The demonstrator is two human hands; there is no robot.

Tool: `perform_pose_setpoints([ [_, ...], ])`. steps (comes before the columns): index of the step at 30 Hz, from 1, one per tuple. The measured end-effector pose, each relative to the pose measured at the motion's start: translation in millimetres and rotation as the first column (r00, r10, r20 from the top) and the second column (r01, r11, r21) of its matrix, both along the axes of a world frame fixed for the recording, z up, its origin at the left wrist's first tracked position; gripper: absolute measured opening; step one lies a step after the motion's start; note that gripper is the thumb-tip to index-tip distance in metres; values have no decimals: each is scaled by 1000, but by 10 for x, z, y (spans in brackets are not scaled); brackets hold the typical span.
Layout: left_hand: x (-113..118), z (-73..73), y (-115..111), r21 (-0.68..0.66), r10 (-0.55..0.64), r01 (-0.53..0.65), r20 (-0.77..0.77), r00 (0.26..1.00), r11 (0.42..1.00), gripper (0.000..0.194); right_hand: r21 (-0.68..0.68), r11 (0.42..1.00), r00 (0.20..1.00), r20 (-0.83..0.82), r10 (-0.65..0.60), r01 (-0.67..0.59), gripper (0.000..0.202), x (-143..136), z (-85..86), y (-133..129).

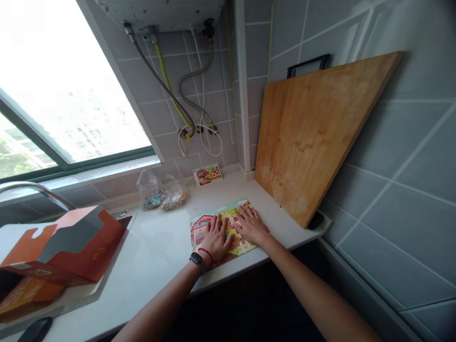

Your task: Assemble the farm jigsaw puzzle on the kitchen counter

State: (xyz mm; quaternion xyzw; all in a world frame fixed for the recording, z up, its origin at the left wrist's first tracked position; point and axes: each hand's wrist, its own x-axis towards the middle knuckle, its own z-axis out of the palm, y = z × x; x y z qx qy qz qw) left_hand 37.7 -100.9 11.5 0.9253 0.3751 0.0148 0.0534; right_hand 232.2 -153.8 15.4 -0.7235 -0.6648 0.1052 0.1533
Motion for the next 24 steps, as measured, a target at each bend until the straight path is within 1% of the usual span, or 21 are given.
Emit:
perform_pose_setpoints([
  [5, 57, -24, 40, -37, -63, 66, 86, 994, 997, 66, -51, 999, 998, 68, 16, -12, 63, -125, 68, 96],
  [8, 70, -23, 42, -48, -54, 60, 133, 990, 997, 63, -80, 997, 995, 99, 3, 5, 62, -177, 98, 142],
  [10, 68, -15, 17, -56, -26, 35, 162, 986, 998, 64, -102, 995, 992, 128, -1, 14, 62, -193, 124, 146],
  [12, 59, 1, -27, -69, 38, -26, 185, 982, 997, 64, -116, 993, 987, 160, -10, 29, 62, -209, 157, 140],
  [15, 39, 33, -110, -94, 195, -179, 206, 959, 979, 66, -127, 986, 976, 202, -84, 111, 65, -252, 202, 128],
  [17, 31, 50, -169, -111, 307, -290, 208, 929, 951, 71, -125, 975, 962, 225, -155, 186, 70, -292, 221, 117],
  [20, 31, 53, -255, -135, 459, -440, 192, 867, 888, 78, -128, 952, 938, 251, -240, 278, 73, -347, 234, 89],
  [22, 32, 42, -301, -144, 519, -499, 179, 836, 854, 81, -136, 937, 924, 262, -278, 321, 74, -373, 236, 68],
  [24, 28, 29, -329, -148, 536, -517, 173, 826, 843, 83, -148, 927, 917, 266, -297, 344, 74, -387, 236, 55],
])
